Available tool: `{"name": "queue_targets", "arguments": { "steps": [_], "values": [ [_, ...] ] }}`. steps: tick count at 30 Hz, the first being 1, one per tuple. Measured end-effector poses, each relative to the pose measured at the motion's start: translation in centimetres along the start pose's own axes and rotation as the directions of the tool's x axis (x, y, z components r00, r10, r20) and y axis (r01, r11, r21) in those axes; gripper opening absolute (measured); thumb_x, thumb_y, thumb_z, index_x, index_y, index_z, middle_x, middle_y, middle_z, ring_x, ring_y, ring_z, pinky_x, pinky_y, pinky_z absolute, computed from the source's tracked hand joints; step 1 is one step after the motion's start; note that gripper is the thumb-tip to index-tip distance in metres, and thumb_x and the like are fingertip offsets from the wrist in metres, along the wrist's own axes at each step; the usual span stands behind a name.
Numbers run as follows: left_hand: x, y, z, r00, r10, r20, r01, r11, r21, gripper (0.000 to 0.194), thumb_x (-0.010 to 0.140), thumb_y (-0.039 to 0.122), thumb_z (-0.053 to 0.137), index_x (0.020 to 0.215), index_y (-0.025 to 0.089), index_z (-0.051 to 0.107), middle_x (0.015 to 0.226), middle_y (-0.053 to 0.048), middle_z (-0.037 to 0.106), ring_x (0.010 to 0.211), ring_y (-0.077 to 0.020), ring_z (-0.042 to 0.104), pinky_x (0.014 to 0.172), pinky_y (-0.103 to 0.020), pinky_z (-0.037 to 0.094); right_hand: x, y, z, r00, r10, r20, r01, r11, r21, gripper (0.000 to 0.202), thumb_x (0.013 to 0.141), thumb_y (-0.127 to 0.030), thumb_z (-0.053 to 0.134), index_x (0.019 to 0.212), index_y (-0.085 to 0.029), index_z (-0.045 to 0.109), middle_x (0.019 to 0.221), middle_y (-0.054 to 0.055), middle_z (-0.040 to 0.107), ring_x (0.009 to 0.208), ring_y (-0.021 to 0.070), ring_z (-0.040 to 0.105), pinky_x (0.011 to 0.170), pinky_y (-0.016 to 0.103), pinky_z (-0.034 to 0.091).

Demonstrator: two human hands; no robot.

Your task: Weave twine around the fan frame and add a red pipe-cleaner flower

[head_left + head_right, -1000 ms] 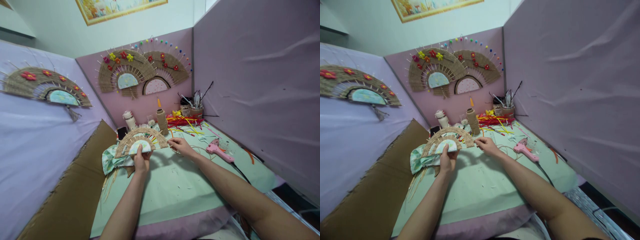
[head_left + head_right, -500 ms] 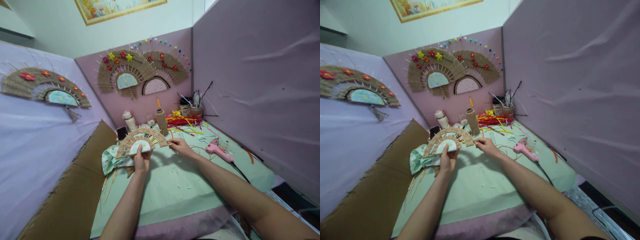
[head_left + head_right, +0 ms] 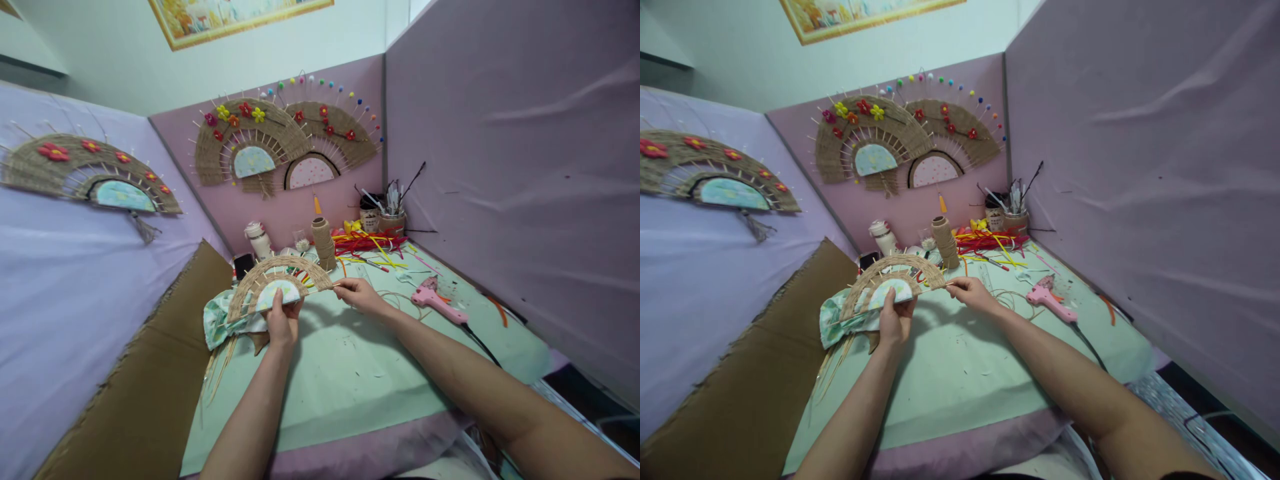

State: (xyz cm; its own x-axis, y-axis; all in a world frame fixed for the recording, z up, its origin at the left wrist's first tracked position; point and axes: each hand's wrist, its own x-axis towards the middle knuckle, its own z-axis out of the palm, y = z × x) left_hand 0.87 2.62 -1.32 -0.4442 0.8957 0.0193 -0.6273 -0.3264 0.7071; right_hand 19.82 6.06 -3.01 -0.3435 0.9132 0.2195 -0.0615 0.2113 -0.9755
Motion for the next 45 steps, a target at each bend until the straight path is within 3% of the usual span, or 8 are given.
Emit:
{"name": "queue_targets", "arguments": {
  "steps": [8,15,22,27,32,36,40,45],
  "values": [
    [-0.1,0.0,0.1,0.999,-0.034,0.010,0.034,0.999,0.008,0.026,0.073,0.023,0.068,0.098,0.021,0.062,0.087,-0.001,0.070,0.073,-0.0120,0.066,0.076,-0.032,0.054,0.3,0.0,0.2,0.998,0.058,-0.012,-0.055,0.990,0.130,0.033,0.069,-0.047,0.064,0.069,-0.014,0.060,0.056,-0.004,0.048,0.045,0.0056,0.035,0.043,0.020,0.025],
    [-0.4,-0.3,-0.1,0.998,-0.058,0.009,0.056,0.993,0.107,0.027,0.066,0.022,0.072,0.092,0.018,0.064,0.082,0.000,0.067,0.070,-0.0123,0.065,0.075,-0.035,0.056,0.4,0.1,-0.1,0.989,0.146,-0.029,-0.132,0.951,0.280,0.032,0.068,-0.046,0.065,0.072,-0.015,0.058,0.053,-0.006,0.043,0.042,0.0048,0.031,0.039,0.021,0.017],
    [-0.8,-0.8,-0.3,0.995,0.013,0.094,-0.034,0.974,0.223,0.032,0.063,0.027,0.075,0.092,0.017,0.064,0.090,-0.002,0.064,0.076,-0.0133,0.063,0.077,-0.036,0.056,0.5,0.5,-0.3,0.972,0.237,0.002,-0.220,0.902,0.371,0.030,0.066,-0.041,0.068,0.076,-0.014,0.059,0.058,-0.005,0.043,0.043,0.0036,0.031,0.039,0.019,0.017],
    [-1.3,-1.0,-0.4,0.986,0.091,0.139,-0.131,0.941,0.311,0.031,0.063,0.031,0.075,0.088,0.016,0.066,0.092,-0.004,0.066,0.078,-0.0166,0.064,0.068,-0.033,0.059,0.7,0.6,-0.6,0.959,0.283,0.029,-0.274,0.889,0.366,0.028,0.066,-0.039,0.067,0.073,-0.015,0.054,0.060,-0.005,0.043,0.044,0.0032,0.032,0.040,0.018,0.020],
    [-2.0,-1.0,-0.4,0.967,0.127,0.221,-0.220,0.855,0.470,0.031,0.066,0.036,0.072,0.086,0.013,0.067,0.086,-0.006,0.068,0.069,-0.0187,0.066,0.061,-0.033,0.060,0.9,1.3,-0.7,0.955,0.295,0.009,-0.288,0.922,0.260,0.027,0.069,-0.040,0.062,0.071,-0.016,0.050,0.060,-0.004,0.044,0.044,0.0040,0.032,0.040,0.018,0.021],
    [-2.5,-0.8,-0.3,0.960,0.164,0.228,-0.267,0.786,0.558,0.031,0.069,0.038,0.069,0.087,0.013,0.067,0.088,-0.006,0.069,0.070,-0.0190,0.067,0.062,-0.033,0.059,0.9,1.8,-0.5,0.965,0.261,-0.035,-0.258,0.963,0.079,0.026,0.075,-0.042,0.055,0.071,-0.016,0.053,0.056,-0.004,0.045,0.042,0.0057,0.031,0.040,0.020,0.022],
    [-2.5,-0.6,-0.2,0.961,0.164,0.221,-0.267,0.743,0.614,0.027,0.070,0.038,0.068,0.084,0.015,0.067,0.084,-0.006,0.069,0.069,-0.0191,0.067,0.062,-0.029,0.058,0.7,1.7,-0.3,0.985,0.126,-0.115,-0.145,0.973,-0.178,0.023,0.077,-0.036,0.054,0.066,-0.016,0.057,0.055,-0.002,0.050,0.047,0.0092,0.039,0.047,0.023,0.028],
    [-2.4,-0.3,0.0,0.963,0.166,0.212,-0.264,0.732,0.628,0.024,0.070,0.036,0.067,0.082,0.016,0.065,0.082,-0.005,0.068,0.063,-0.0180,0.066,0.057,-0.028,0.056,0.3,1.1,-0.1,0.991,-0.088,-0.100,0.033,0.888,-0.459,0.014,0.076,-0.026,0.056,0.067,-0.016,0.060,0.069,0.003,0.061,0.067,0.0144,0.050,0.064,0.025,0.033]
  ]
}}
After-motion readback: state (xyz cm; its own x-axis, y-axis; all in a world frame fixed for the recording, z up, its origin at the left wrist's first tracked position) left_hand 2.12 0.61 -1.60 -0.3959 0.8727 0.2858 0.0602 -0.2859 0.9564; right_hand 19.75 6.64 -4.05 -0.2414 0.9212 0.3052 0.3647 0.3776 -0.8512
